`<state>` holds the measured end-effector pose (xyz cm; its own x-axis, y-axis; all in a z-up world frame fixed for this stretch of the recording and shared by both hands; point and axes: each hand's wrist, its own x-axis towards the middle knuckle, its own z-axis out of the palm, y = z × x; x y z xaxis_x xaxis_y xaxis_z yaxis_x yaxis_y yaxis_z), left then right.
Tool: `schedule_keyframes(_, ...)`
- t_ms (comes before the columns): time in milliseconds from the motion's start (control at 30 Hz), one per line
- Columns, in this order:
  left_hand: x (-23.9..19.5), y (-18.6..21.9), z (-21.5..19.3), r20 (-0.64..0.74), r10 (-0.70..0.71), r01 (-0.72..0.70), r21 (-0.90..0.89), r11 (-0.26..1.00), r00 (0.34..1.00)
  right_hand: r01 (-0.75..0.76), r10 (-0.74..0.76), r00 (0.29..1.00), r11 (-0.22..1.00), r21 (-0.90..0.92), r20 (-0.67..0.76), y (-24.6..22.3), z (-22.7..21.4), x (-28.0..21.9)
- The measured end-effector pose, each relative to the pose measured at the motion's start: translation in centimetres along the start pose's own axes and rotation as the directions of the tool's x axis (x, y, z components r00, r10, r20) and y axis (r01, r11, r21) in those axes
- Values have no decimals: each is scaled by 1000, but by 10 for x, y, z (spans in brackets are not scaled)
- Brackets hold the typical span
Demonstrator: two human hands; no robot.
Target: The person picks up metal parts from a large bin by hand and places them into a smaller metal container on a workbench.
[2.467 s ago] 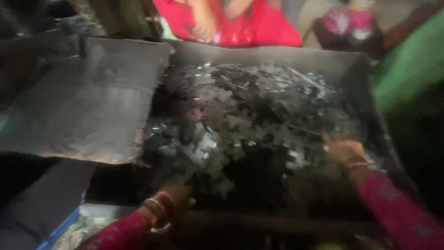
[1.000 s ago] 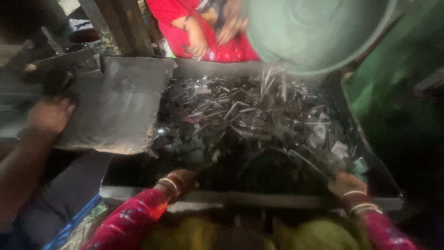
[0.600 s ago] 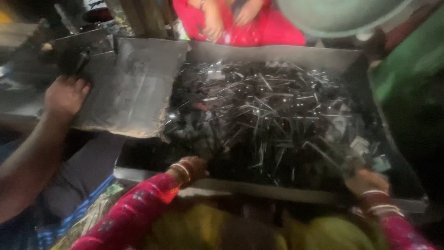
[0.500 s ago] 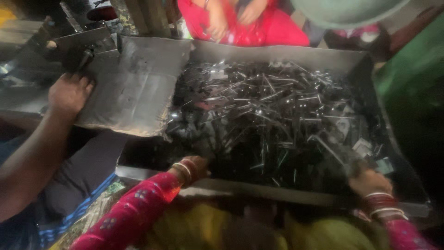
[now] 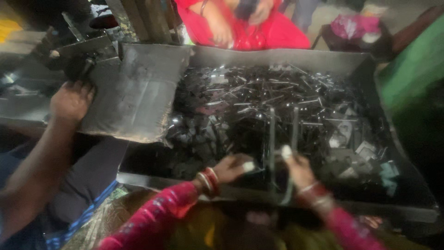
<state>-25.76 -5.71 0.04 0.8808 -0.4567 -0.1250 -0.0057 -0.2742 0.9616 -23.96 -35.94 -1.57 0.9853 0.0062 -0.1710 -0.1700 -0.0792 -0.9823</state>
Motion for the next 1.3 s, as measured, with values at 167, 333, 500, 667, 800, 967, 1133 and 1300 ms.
schedule_keyframes(167,9,2,32,24,113,-83,-540,838,993,276,-278,959,960,38,52,-5,88,-5)
schedule_keyframes(333,-2,21,-10,-144,-25,-72,-629,774,989,292,-311,938,947,130,156,-8,72,-4)
schedule_keyframes(500,17,12,-71,-312,-189,45,-416,908,931,248,-122,968,545,-801,218,-24,31,-25)
schedule_keyframes(667,39,-19,-115,-482,-135,415,539,733,866,318,134,935,85,-944,327,-35,11,-55)
schedule_keyframes(800,57,-17,-134,-590,-58,524,661,537,805,362,98,925,63,-930,367,-35,5,-63)
schedule_keyframes(967,136,-11,-137,-588,-100,594,769,236,802,344,239,908,38,-938,343,-37,8,-61)
schedule_keyframes(1133,227,-54,-136,-583,-236,629,726,278,777,239,484,834,116,-964,265,-52,8,-49)
schedule_keyframes(1300,215,-83,-140,-622,-192,648,691,319,759,291,384,866,137,-947,321,-49,10,-57)
